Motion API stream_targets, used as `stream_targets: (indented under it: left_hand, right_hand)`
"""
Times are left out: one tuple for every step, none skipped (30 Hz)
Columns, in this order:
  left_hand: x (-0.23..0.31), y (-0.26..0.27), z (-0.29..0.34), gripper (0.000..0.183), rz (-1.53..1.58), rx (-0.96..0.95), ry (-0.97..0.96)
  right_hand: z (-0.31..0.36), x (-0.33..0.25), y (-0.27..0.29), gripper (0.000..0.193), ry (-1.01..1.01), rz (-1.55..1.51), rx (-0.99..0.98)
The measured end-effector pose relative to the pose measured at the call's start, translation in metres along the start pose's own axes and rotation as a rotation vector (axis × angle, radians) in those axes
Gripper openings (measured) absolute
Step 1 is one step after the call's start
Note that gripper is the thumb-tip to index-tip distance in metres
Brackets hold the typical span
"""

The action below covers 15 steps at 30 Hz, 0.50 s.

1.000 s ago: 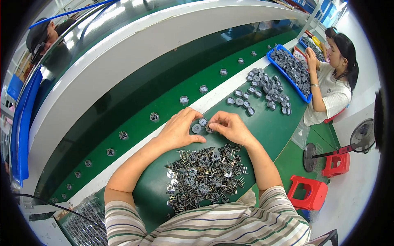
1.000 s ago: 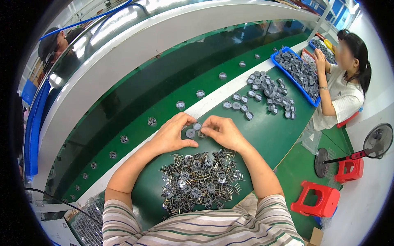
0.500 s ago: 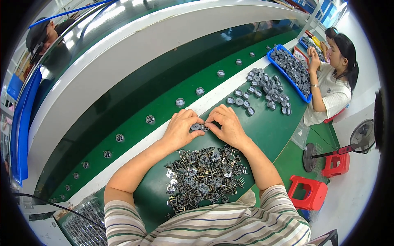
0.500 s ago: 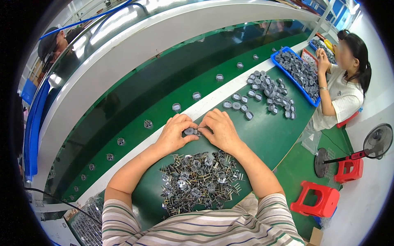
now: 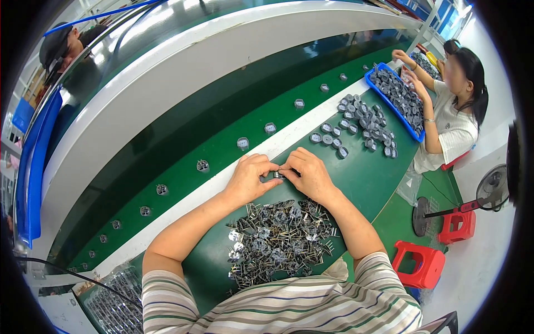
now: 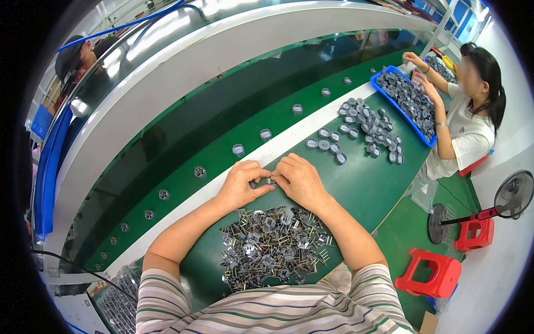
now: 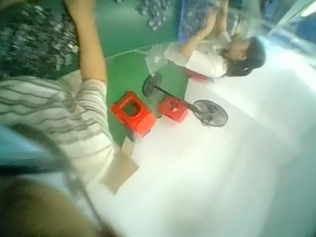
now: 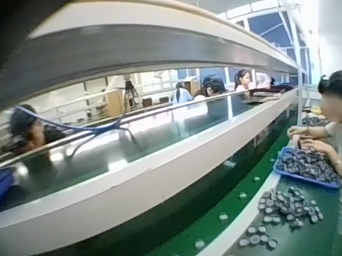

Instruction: The person assembles small plastic housings and metal contacts by hand, taking components from a blue tray and clear plastic boxes on a factory assembly line.

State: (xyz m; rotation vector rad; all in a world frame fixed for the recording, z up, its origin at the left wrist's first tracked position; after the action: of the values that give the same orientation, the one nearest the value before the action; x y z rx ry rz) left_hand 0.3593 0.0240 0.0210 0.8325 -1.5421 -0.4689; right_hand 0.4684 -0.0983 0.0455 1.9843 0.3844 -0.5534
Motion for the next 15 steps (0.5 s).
stream_targets:
  left_hand:
    - [0.0,-0.001,0.001,0.031,-0.003,0.002,0.002]
    - [0.001,0.0,0.001,0.03,0.016,0.03,-0.015]
    - [0.003,0.001,0.001,0.029,0.035,0.058,-0.032]
    - [0.004,0.0,0.001,0.029,0.034,0.059,-0.033]
    - [0.007,0.003,0.001,0.029,0.009,0.065,-0.048]
    - [0.01,0.005,0.0,0.028,-0.014,0.071,-0.063]
    - [0.011,0.01,-0.001,0.028,-0.016,0.074,-0.065]
    - [0.006,0.017,-0.003,0.029,0.081,0.095,0.004]
    - [0.001,0.025,-0.003,0.029,0.179,0.117,0.076]
    - [-0.001,0.046,-0.006,0.03,0.025,0.189,0.021]
    - [-0.007,0.063,-0.009,0.029,-0.021,0.188,0.133]
    - [-0.016,0.08,-0.009,0.028,-0.084,0.239,0.119]
    - [-0.028,0.094,-0.006,0.029,-0.141,0.262,0.211]
    - [-0.039,0.104,-0.005,0.028,-0.183,0.262,0.309]
    - [-0.047,0.114,-0.001,0.026,-0.287,0.268,0.337]
  right_hand:
    - [0.0,0.0,0.0,0.018,-0.004,0.003,-0.006]
    - [0.0,0.0,0.0,0.017,-0.008,0.008,-0.012]
    - [0.001,0.0,0.001,0.017,-0.006,0.008,-0.012]
    - [0.001,0.002,0.0,0.016,-0.036,-0.029,-0.033]
    - [0.001,0.004,0.0,0.015,-0.064,-0.066,-0.052]
    - [0.001,0.004,0.002,0.015,-0.061,-0.065,-0.05]
    - [0.004,0.011,0.004,0.017,-0.19,-0.187,-0.089]
    - [0.006,0.019,0.006,0.019,-0.316,-0.31,-0.129]
    - [0.007,0.021,0.013,0.019,-0.31,-0.312,-0.133]
    - [0.01,0.021,0.014,0.021,-0.295,-0.342,-0.271]
    - [0.013,0.02,0.012,0.024,-0.282,-0.37,-0.407]
    - [0.015,0.015,0.008,0.023,-0.275,-0.424,-0.495]
    - [0.015,0.012,0.006,0.023,-0.271,-0.428,-0.497]
    - [0.015,0.001,0.005,0.024,-0.126,-0.379,-0.539]
    - [0.015,-0.011,0.001,0.025,0.028,-0.335,-0.58]
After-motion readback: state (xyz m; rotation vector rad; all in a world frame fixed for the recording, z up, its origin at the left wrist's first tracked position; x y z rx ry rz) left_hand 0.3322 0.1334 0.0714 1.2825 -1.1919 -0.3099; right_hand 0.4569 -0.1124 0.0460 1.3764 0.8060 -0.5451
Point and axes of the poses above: each hand's wrist, its own z-axis away from the middle knuckle, its own y-axis out of the back of the hand, x = y × z, the point moved 6 cm from there along -z, towards the middle knuckle, and after that the axes turned 5 degrees about -x, right-handed, at the moved point
